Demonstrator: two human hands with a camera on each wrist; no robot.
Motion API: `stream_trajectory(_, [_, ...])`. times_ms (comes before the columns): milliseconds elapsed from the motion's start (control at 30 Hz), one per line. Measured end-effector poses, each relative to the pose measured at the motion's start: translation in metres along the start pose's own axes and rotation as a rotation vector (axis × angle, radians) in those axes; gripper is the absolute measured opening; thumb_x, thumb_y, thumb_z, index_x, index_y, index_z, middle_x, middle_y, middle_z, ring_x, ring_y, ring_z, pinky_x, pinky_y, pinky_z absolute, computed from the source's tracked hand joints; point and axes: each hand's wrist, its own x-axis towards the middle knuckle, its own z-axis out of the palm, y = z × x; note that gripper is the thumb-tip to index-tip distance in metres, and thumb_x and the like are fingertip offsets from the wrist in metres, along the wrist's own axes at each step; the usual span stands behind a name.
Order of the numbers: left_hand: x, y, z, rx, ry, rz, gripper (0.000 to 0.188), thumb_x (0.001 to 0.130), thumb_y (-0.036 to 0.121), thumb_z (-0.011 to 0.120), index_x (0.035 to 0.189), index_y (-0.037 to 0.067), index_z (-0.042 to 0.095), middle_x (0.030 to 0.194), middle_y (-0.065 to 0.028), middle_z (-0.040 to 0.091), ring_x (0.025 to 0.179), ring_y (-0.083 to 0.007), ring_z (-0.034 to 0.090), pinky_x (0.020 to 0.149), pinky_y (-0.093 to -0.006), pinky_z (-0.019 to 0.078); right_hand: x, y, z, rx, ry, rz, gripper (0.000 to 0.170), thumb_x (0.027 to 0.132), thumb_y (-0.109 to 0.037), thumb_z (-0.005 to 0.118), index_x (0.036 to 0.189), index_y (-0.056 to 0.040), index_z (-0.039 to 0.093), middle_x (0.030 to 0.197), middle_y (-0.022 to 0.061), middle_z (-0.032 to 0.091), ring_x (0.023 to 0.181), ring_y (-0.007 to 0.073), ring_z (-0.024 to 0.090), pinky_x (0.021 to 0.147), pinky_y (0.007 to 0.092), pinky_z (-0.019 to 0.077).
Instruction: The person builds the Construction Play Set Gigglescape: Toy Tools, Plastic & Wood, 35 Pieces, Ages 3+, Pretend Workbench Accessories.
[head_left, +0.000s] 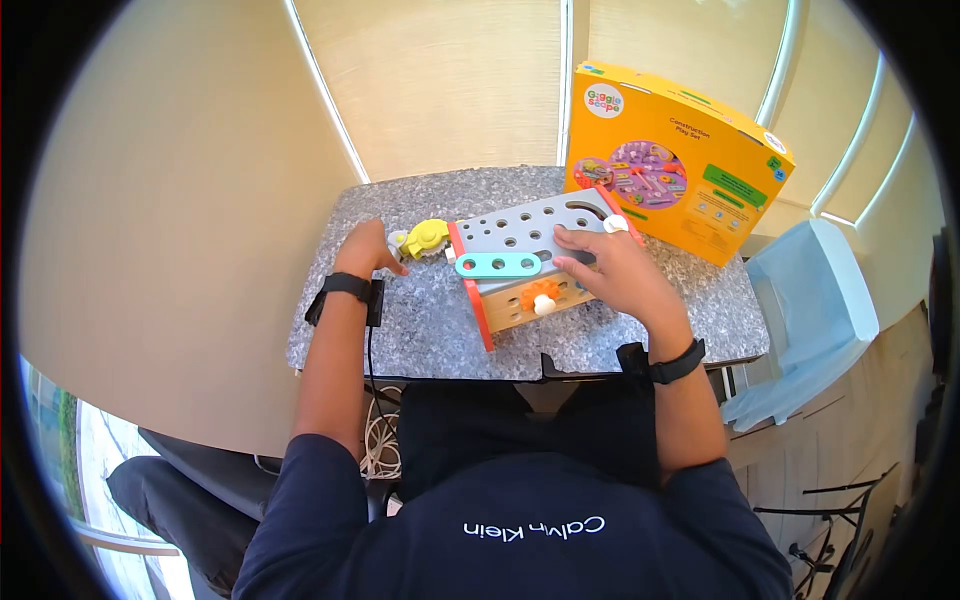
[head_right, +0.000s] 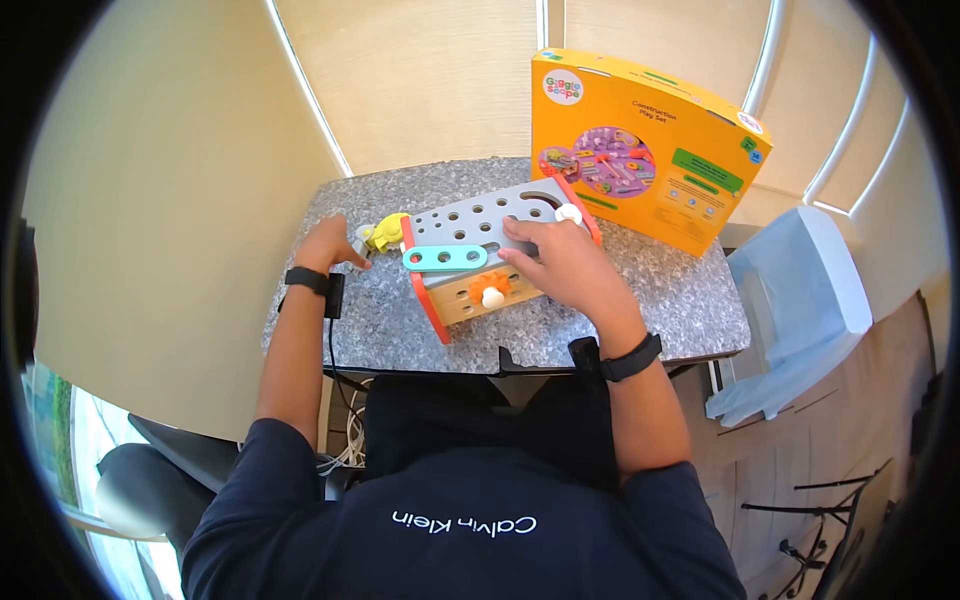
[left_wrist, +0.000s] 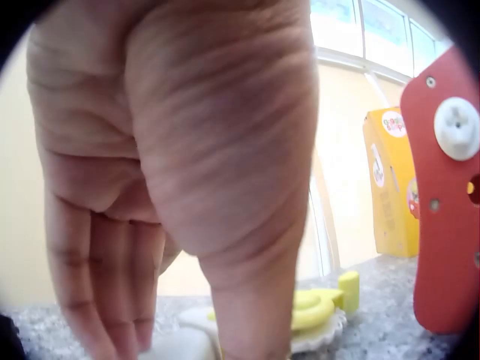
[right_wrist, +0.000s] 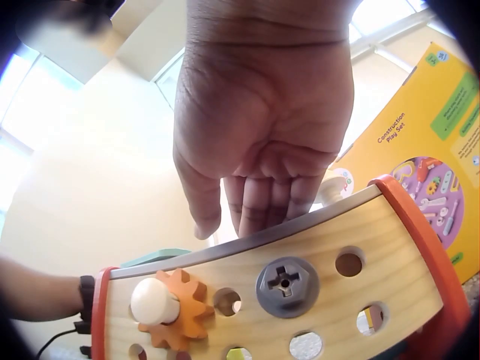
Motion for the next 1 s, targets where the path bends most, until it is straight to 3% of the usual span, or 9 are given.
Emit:
stream_trajectory(267, [0.041, -0.010, 0.059, 0.006, 0.138, -0.044, 0.053, 0.051, 0.022, 0.097, 0.094, -0.001, 0.076, 0.101, -0.0234, 0.075, 0.095, -0.0388, 0.074, 0.085, -0.0450, 0.0603, -0.001, 0.001, 0.004, 0.009, 0.038, -0.020, 0.039, 0.092, -0.024, 0.074, 0.122, 0.0009, 0.071, 0.107, 0.0229, 0.073, 0.095, 0.0362, 0.073, 0.086, 0.0406, 0.0557])
stream_trajectory(467, [0.059, -0.015, 0.072, 0.035, 0.279, 0.011, 0.046, 0.065, 0.038, 0.089, 0.088, 0.001, 0.076, 0.091, -0.0201, 0.075, 0.086, -0.0383, 0.074, 0.079, -0.0470, 0.0598, 0.002, 0.004, 0.005, -0.041, -0.011, 0.027, 0.038, 0.092, -0.023, 0.074, 0.122, 0.0010, 0.071, 0.108, 0.0219, 0.074, 0.097, 0.0345, 0.073, 0.088, 0.0392, 0.0559])
stream_trajectory(567, [0.054, -0.011, 0.041, -0.194, 0.437, 0.000, 0.043, 0.073, 0.044, 0.085, 0.087, 0.003, 0.077, 0.078, -0.0173, 0.075, 0.076, -0.0324, 0.075, 0.075, -0.0409, 0.0599, 0.002, 0.006, 0.006, 0.019, 0.015, 0.029, 0.037, 0.092, -0.022, 0.074, 0.121, 0.0011, 0.072, 0.109, 0.0215, 0.074, 0.097, 0.0343, 0.073, 0.088, 0.0389, 0.0559])
stream_trajectory(600, [0.043, -0.002, 0.021, -0.193, 0.438, 0.002, 0.043, 0.073, 0.044, 0.085, 0.087, 0.003, 0.077, 0.078, -0.0173, 0.075, 0.076, -0.0324, 0.075, 0.075, -0.0409, 0.0599, 0.003, 0.006, 0.005, 0.013, 0.012, 0.031, 0.036, 0.092, -0.021, 0.074, 0.121, 0.0011, 0.072, 0.109, 0.0214, 0.074, 0.098, 0.0342, 0.073, 0.088, 0.0389, 0.0558])
stream_trajectory(667, [0.022, 0.019, -0.014, -0.716, 0.458, 0.100, 0.035, 0.081, 0.028, 0.084, 0.100, -0.001, 0.077, 0.089, -0.0117, 0.078, 0.081, -0.0193, 0.076, 0.072, -0.0348, 0.0586, 0.003, 0.005, 0.005, 0.010, 0.007, 0.033, 0.036, 0.092, -0.021, 0.074, 0.120, 0.0010, 0.072, 0.109, 0.0213, 0.074, 0.098, 0.0341, 0.073, 0.089, 0.0389, 0.0558])
stream_trajectory(700, [0.018, 0.028, -0.021, -0.714, 0.461, 0.097, 0.035, 0.081, 0.028, 0.084, 0.100, -0.001, 0.077, 0.089, -0.0117, 0.078, 0.081, -0.0193, 0.076, 0.072, -0.0348, 0.0586, 0.003, 0.004, 0.005, 0.017, 0.011, 0.038, 0.036, 0.092, -0.021, 0.074, 0.120, 0.0009, 0.072, 0.110, 0.0210, 0.074, 0.098, 0.0340, 0.073, 0.089, 0.0389, 0.0557])
stream_trajectory(767, [0.013, 0.047, -0.028, -1.257, 0.320, 0.404, 0.028, 0.087, 0.009, 0.079, 0.111, -0.003, 0.074, 0.099, -0.0096, 0.078, 0.088, -0.0139, 0.075, 0.079, -0.0293, 0.0589, 0.004, 0.003, 0.005, 0.024, 0.012, 0.039, 0.035, 0.092, -0.021, 0.074, 0.119, 0.0009, 0.073, 0.110, 0.0207, 0.074, 0.098, 0.0340, 0.073, 0.089, 0.0390, 0.0557])
stream_trajectory(933, [-0.013, 0.084, -0.024, -1.333, 0.153, 0.452, 0.024, 0.084, -0.001, 0.079, 0.107, -0.005, 0.072, 0.099, -0.0108, 0.077, 0.088, -0.0143, 0.074, 0.081, -0.0278, 0.0598, 0.004, 0.003, 0.004, -0.012, 0.005, 0.040, 0.036, 0.092, -0.022, 0.073, 0.120, 0.0011, 0.072, 0.110, 0.0201, 0.074, 0.098, 0.0341, 0.073, 0.089, 0.0396, 0.0558])
stream_trajectory(1000, [-0.015, 0.088, -0.018, -1.293, 0.096, 0.428, 0.030, 0.086, -0.005, 0.075, 0.116, -0.004, 0.071, 0.107, -0.0117, 0.077, 0.096, -0.0156, 0.074, 0.088, -0.0288, 0.0592, 0.003, 0.005, 0.006, 0.002, 0.023, 0.031, 0.036, 0.092, -0.022, 0.073, 0.120, 0.0008, 0.072, 0.109, 0.0201, 0.074, 0.097, 0.0344, 0.073, 0.088, 0.0398, 0.0559])
